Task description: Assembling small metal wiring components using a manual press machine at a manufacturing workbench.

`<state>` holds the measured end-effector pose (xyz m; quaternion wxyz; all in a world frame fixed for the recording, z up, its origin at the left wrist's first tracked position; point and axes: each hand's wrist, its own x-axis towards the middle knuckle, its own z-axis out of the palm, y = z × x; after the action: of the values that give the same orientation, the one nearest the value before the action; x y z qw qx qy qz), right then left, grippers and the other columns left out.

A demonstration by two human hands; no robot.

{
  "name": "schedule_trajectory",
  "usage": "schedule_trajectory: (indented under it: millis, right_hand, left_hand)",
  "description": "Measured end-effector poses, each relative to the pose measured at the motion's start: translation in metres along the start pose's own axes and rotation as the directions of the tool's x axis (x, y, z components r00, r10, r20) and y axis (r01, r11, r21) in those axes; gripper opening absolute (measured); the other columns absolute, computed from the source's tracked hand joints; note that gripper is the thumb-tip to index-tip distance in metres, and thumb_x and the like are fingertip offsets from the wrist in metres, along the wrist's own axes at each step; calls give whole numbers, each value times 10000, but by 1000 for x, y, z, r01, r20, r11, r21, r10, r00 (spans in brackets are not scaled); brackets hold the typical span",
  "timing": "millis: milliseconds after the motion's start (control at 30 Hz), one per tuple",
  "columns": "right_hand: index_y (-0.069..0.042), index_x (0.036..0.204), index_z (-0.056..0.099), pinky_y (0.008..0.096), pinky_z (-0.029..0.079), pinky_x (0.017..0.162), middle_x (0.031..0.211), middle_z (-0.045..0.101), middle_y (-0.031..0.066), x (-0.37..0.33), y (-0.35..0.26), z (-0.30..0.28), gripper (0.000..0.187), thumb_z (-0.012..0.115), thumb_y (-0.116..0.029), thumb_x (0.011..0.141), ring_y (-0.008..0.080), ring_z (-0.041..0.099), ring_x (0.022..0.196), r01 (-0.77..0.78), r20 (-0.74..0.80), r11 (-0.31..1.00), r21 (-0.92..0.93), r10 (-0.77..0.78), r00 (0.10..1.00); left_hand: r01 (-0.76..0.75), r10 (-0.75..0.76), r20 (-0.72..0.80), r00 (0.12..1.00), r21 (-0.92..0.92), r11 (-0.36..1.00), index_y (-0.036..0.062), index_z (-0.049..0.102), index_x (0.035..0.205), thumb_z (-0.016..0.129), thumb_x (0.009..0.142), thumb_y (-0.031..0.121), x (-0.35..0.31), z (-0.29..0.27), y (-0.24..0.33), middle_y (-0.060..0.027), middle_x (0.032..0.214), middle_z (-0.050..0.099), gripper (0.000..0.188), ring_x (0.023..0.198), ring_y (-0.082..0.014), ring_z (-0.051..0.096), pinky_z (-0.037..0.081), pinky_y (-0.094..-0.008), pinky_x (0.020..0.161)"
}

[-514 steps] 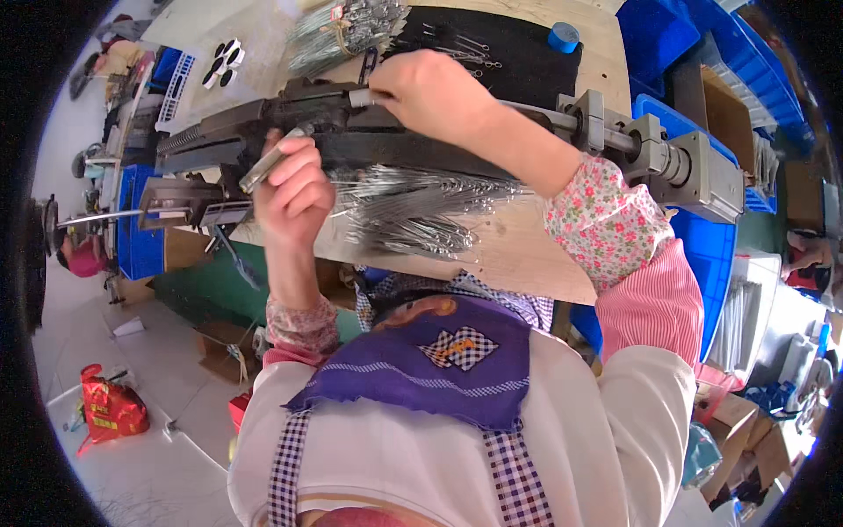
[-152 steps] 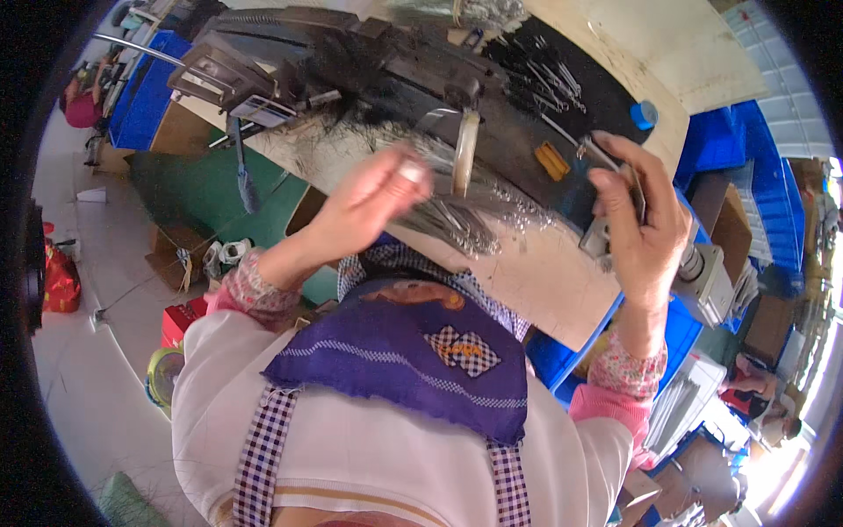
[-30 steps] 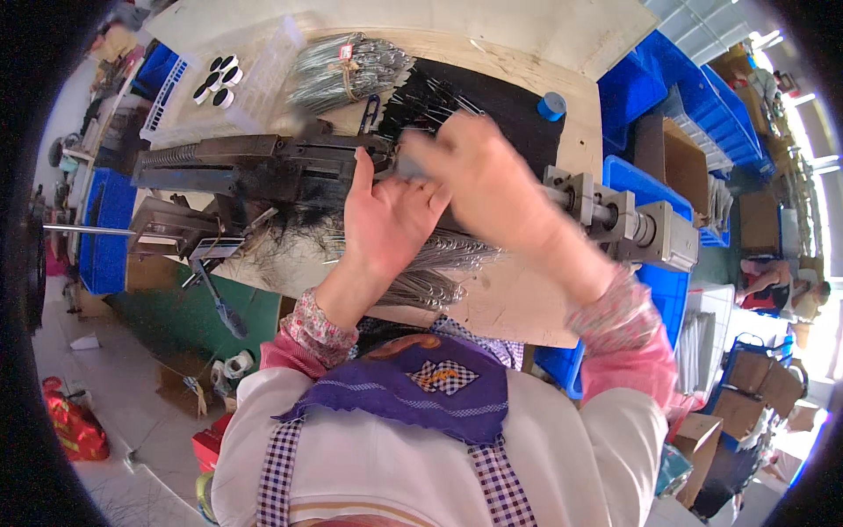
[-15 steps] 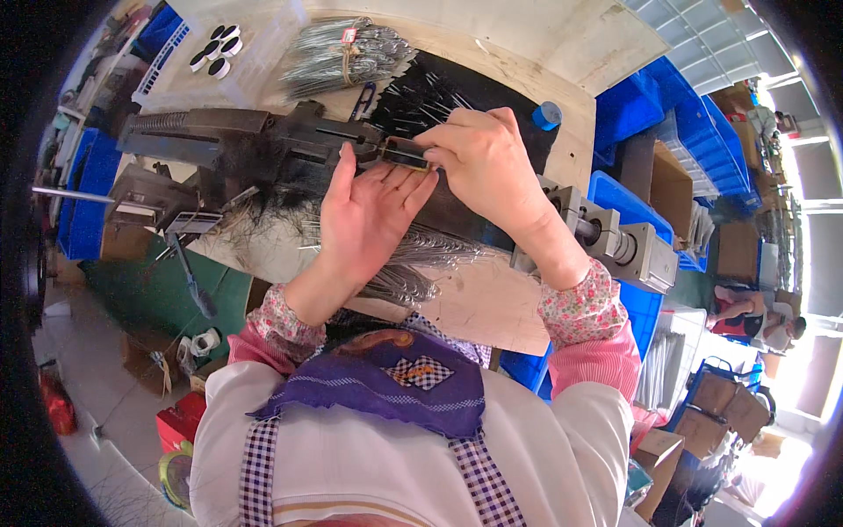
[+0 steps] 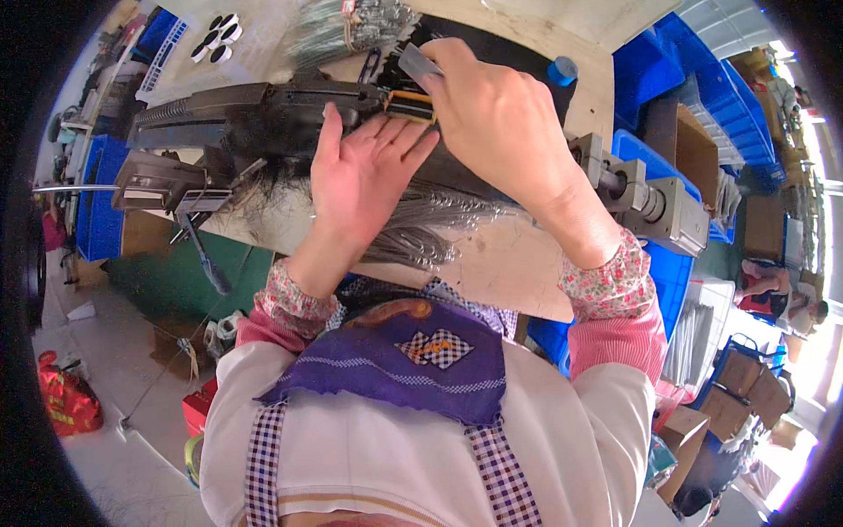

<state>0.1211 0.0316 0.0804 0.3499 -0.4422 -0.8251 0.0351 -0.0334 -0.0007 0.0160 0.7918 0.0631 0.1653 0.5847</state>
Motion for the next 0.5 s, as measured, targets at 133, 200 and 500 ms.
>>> schedule_trajectory:
  millis: [133,200,500]
  right_hand:
    - [9,874,540,387,515,482,584,599,128,-6,-5,13,179,611,-79,735,307,657,579,138,277,951,-275,-59,959]
    - [-7,785,523,354,509,460,578,597,113,-6,-9,18,140,620,-70,708,278,664,569,247,238,913,-324,-173,956]
    - [-34,983,521,431,505,618,909,631,181,-49,-5,3,185,553,-61,804,354,634,779,-34,369,993,-110,72,927]
  left_hand:
    - [0,-2,42,999,51,999,1,521,968,343,966,567,3,7,0,-90,1044,556,593,1125,-250,491,298,-409,1082]
    - [45,-43,-28,999,50,998,16,502,880,335,979,533,2,10,5,-96,985,552,553,1097,-253,497,317,-414,1064]
    - [-45,56,-73,996,143,989,96,567,964,507,978,266,6,-3,-16,-29,1043,619,180,1017,-140,555,406,-295,926]
